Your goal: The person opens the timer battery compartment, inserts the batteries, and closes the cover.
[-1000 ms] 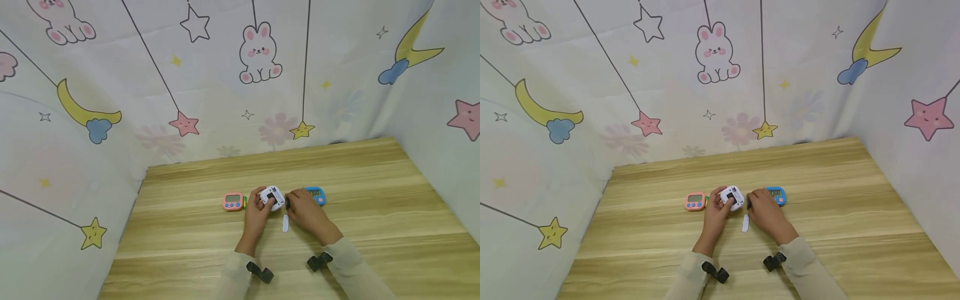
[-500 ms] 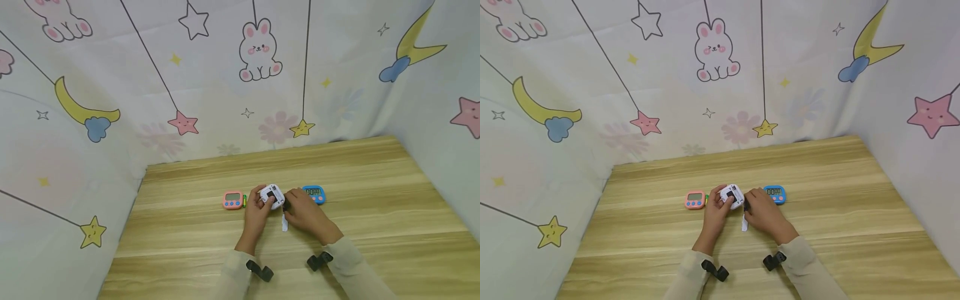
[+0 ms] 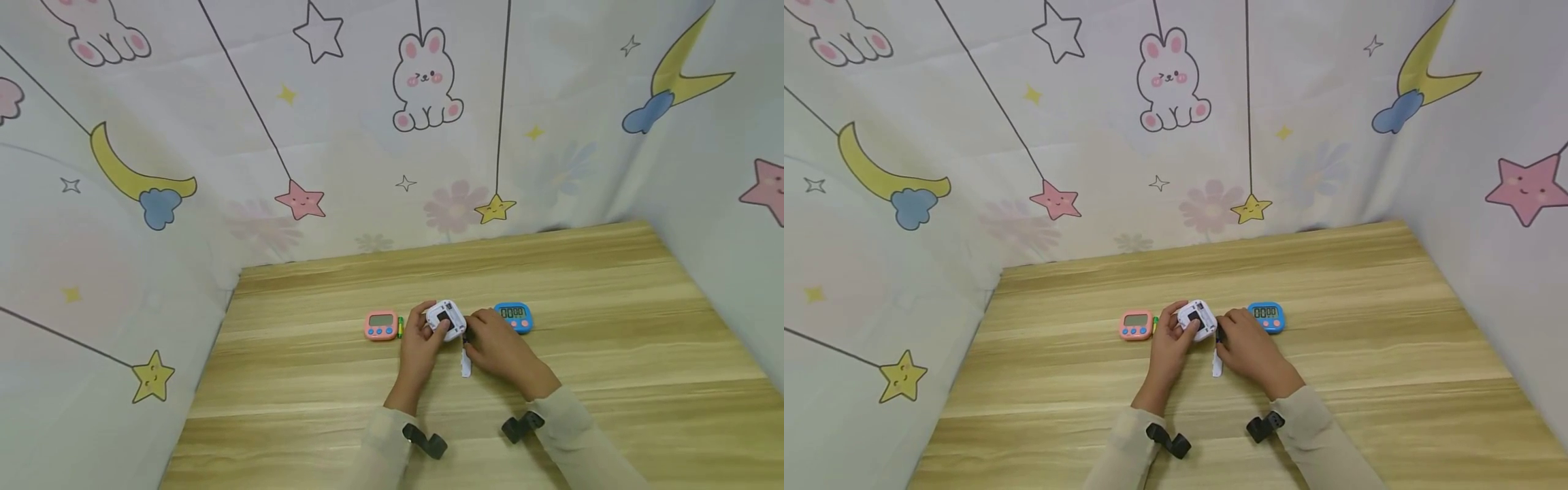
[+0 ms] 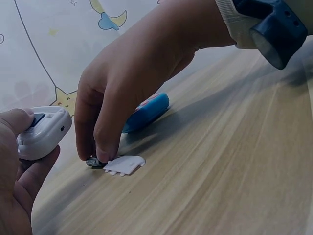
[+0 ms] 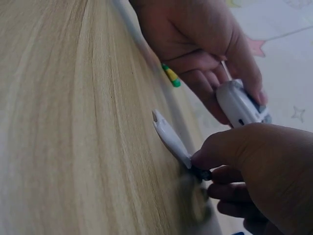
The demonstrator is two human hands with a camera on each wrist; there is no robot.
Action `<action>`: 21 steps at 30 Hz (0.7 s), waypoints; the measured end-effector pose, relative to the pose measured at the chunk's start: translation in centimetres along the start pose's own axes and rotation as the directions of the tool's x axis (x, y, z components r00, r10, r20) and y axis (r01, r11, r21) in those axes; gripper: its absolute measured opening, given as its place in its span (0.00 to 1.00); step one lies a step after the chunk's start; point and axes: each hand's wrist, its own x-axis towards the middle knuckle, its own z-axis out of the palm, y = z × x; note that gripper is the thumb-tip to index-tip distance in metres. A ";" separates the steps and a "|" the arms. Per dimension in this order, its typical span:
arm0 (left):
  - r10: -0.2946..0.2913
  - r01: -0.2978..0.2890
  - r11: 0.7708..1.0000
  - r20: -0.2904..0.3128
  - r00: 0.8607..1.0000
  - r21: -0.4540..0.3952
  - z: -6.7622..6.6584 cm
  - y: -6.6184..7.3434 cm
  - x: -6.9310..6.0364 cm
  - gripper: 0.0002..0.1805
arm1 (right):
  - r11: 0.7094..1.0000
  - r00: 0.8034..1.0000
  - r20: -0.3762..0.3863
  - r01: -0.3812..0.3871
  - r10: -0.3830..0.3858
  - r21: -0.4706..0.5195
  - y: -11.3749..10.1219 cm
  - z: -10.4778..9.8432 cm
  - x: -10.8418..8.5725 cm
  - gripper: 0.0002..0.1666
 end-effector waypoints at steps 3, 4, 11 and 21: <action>-0.006 0.006 1.000 0.003 1.000 0.002 -0.1 0.0 -0.1 0.25 | 1.000 1.000 0.002 -0.007 0.007 -0.002 -0.2 0.0 -0.1 0.23; -0.007 0.007 1.000 0.003 1.000 0.001 -0.1 -0.1 -0.1 0.25 | 1.000 1.000 0.004 -0.008 0.008 -0.003 -0.2 0.0 -0.1 0.22; 0.003 -0.003 1.000 0.008 1.000 -0.012 -0.3 -0.1 -0.2 0.26 | 1.000 0.999 0.044 -0.022 0.022 0.006 -0.4 -0.1 -0.2 0.23; -0.008 0.008 1.000 0.015 1.000 -0.011 -0.4 0.1 -0.6 0.25 | 0.998 0.998 0.044 -0.050 0.049 0.043 -0.9 -0.4 -0.5 0.25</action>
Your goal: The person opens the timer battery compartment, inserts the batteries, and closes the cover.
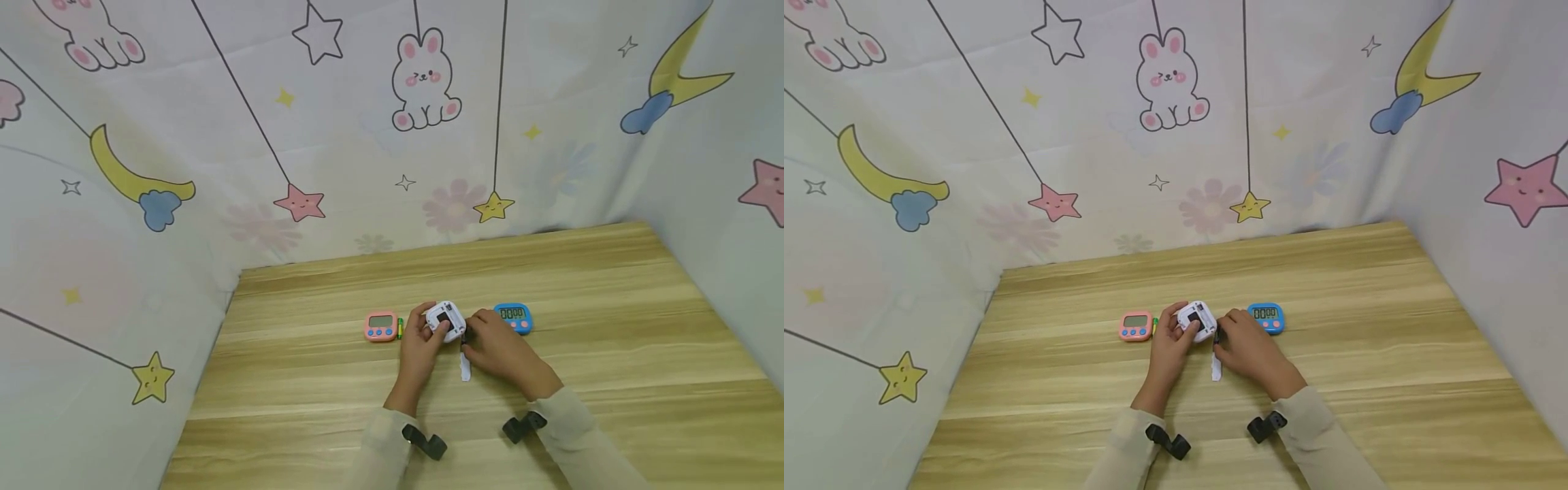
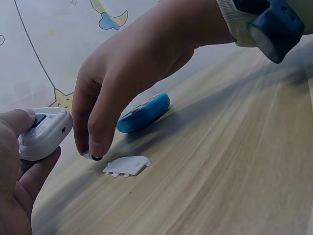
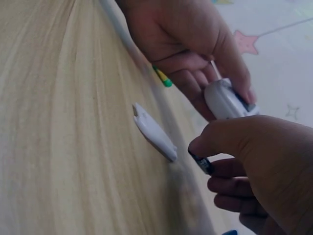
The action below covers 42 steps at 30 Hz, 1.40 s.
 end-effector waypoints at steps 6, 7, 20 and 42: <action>-0.031 0.031 0.999 0.001 1.000 0.010 0.0 0.2 -0.1 0.26 | 1.000 1.000 -0.009 -0.023 0.023 0.020 0.1 -0.5 0.0 0.26; -0.035 0.035 0.999 0.001 0.999 0.012 -0.1 0.2 -0.1 0.26 | 1.000 1.000 -0.019 -0.021 0.022 0.023 0.2 -0.6 0.1 0.27; -0.068 0.068 0.995 -0.008 0.998 0.072 0.9 1.9 -1.5 0.26 | 0.999 0.993 -0.116 0.002 0.004 0.053 1.4 -2.4 -0.8 0.24; -0.095 0.092 0.980 0.012 0.995 0.176 1.0 0.5 -1.8 0.20 | 0.969 0.969 -0.149 0.217 -0.198 0.120 0.2 -2.1 -1.2 0.26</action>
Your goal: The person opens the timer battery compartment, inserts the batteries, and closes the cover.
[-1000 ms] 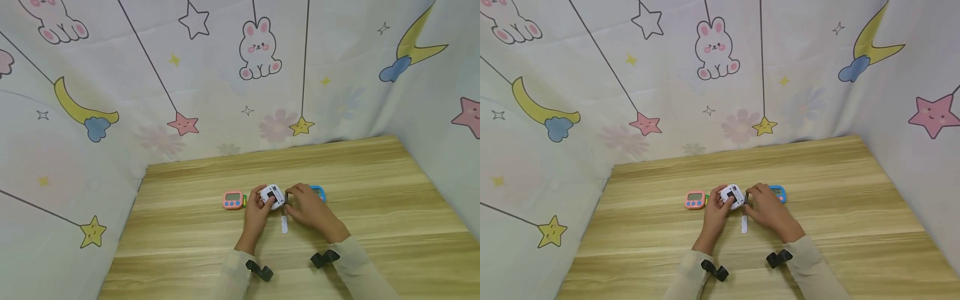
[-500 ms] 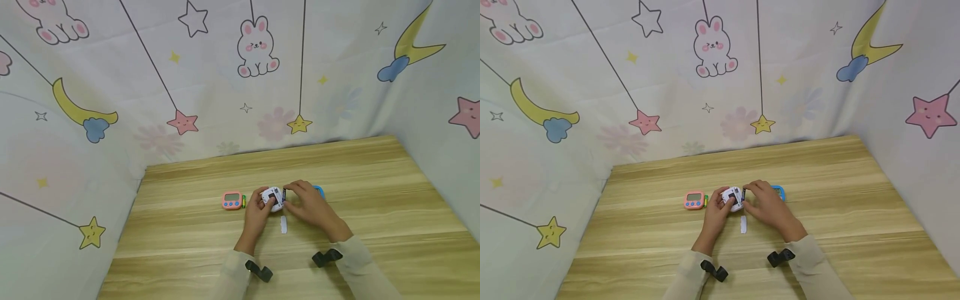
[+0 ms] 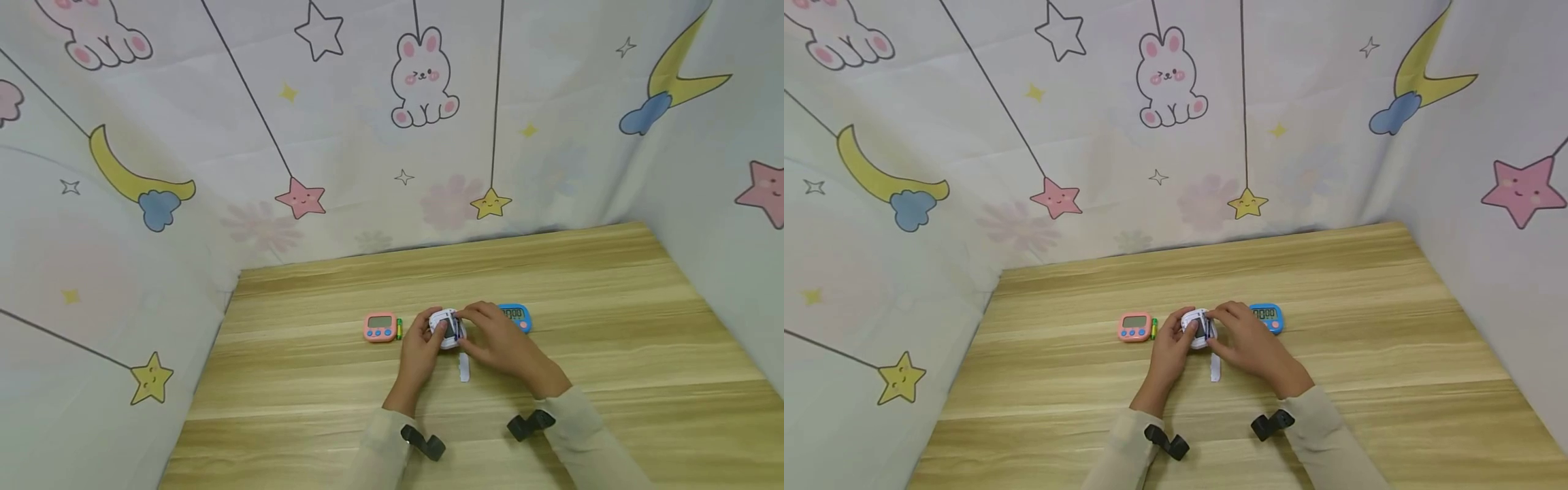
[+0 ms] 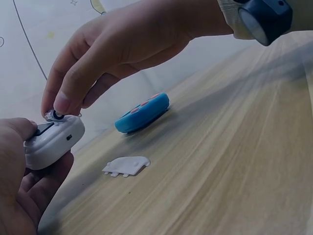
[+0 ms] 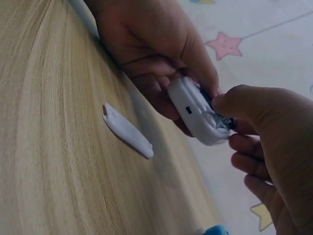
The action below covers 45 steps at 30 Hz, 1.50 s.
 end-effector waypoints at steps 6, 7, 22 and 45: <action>-0.020 0.020 1.000 -0.009 1.000 0.023 0.1 -0.2 0.2 0.20 | 1.000 1.000 0.002 0.005 -0.005 0.002 0.1 0.0 -0.1 0.27; -0.023 0.023 0.999 -0.010 1.000 0.029 0.1 -0.2 0.2 0.20 | 1.000 1.000 0.001 0.006 -0.006 0.005 0.1 0.0 -0.1 0.27; -0.028 0.030 0.996 -0.022 0.999 0.079 0.0 -0.1 0.1 0.21 | 1.000 1.000 0.010 0.005 -0.005 0.014 0.4 0.1 -0.4 0.26; -0.047 0.048 0.998 -0.011 0.999 0.051 -0.1 0.1 0.0 0.22 | 0.997 0.995 0.070 -0.070 0.067 0.039 0.2 -0.4 -0.4 0.29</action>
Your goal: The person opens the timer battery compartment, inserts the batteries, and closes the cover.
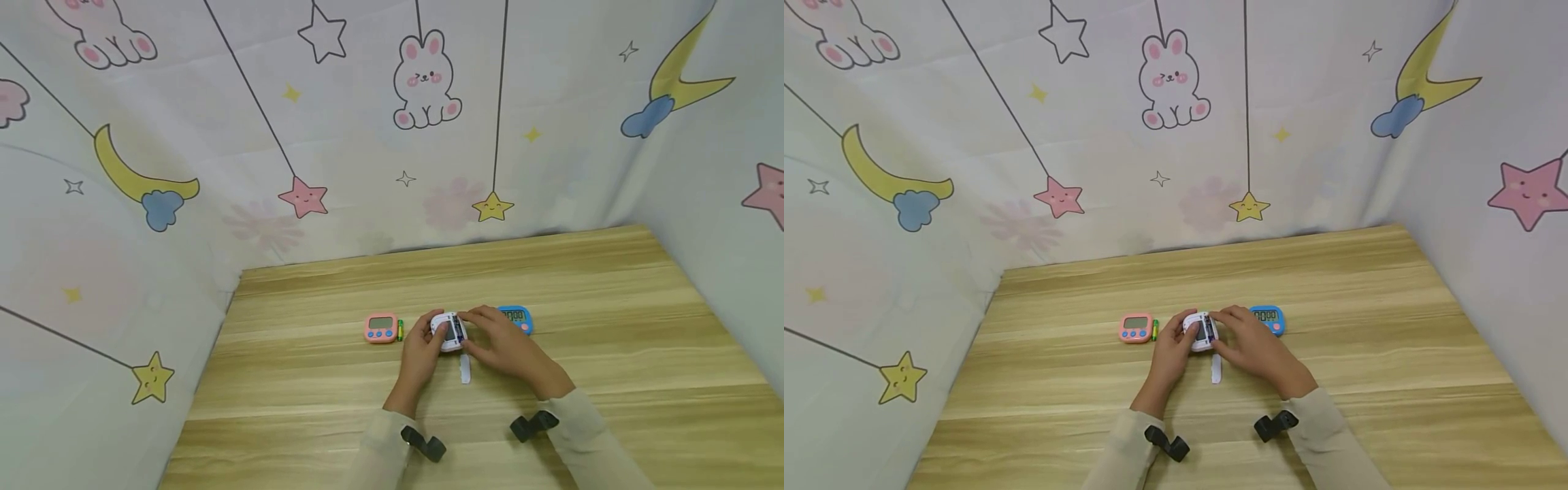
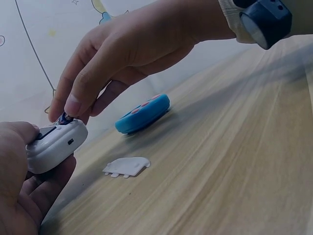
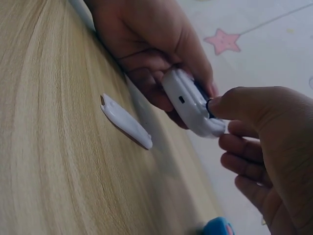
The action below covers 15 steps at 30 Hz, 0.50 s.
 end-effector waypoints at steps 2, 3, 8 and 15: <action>0.000 0.000 1.000 0.002 1.000 0.001 0.0 -0.1 0.0 0.21 | 1.000 1.000 0.014 -0.020 0.020 -0.002 0.0 0.0 -0.1 0.29; 0.000 0.000 1.000 0.002 1.000 0.003 0.0 -0.1 0.0 0.21 | 1.000 0.999 0.022 -0.030 0.030 -0.005 0.0 0.0 -0.1 0.29; -0.008 0.008 1.000 0.001 1.000 0.012 0.1 -0.2 0.0 0.20 | 0.998 0.998 0.039 -0.057 0.057 0.002 0.1 0.0 -0.2 0.30; -0.001 0.001 1.000 -0.016 1.000 0.009 0.0 -0.1 0.1 0.20 | 0.994 0.997 0.023 -0.078 0.076 0.080 0.4 0.6 -0.1 0.29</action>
